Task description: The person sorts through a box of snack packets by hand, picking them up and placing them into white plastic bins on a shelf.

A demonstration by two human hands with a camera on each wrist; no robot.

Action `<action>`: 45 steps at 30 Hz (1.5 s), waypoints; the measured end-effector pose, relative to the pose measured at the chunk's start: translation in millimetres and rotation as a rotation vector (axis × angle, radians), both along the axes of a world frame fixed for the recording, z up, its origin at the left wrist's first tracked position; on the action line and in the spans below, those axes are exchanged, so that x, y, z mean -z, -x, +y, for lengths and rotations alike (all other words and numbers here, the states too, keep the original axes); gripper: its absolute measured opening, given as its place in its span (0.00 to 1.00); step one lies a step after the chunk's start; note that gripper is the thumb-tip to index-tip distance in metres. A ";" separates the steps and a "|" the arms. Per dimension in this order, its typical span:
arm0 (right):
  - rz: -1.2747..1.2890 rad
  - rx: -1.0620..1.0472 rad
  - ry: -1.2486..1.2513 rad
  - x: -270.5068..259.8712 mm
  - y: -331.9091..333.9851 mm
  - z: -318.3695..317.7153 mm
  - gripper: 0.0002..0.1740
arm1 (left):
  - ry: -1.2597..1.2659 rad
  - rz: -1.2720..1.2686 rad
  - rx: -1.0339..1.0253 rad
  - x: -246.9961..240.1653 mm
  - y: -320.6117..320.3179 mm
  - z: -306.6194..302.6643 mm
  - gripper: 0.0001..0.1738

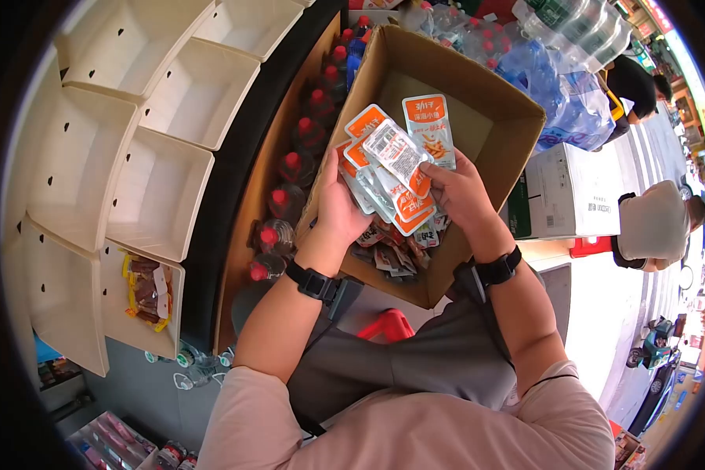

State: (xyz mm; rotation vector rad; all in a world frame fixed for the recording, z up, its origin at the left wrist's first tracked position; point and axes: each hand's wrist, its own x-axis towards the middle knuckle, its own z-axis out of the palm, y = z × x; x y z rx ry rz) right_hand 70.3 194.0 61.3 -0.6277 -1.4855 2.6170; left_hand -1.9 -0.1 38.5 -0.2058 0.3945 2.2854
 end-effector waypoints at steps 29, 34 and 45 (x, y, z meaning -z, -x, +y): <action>0.053 -0.275 -1.155 -12.4 -4.9 -28.6 0.26 | 0.185 0.123 -0.005 -8.1 -4.6 10.8 0.27; 0.052 -0.351 -1.124 -16.5 -3.7 -24.8 0.33 | 0.365 0.181 -0.008 13.7 1.3 13.1 0.26; 0.002 -0.407 -1.040 5.6 -0.4 -34.7 0.45 | 0.429 0.078 0.083 15.3 -5.8 14.6 0.23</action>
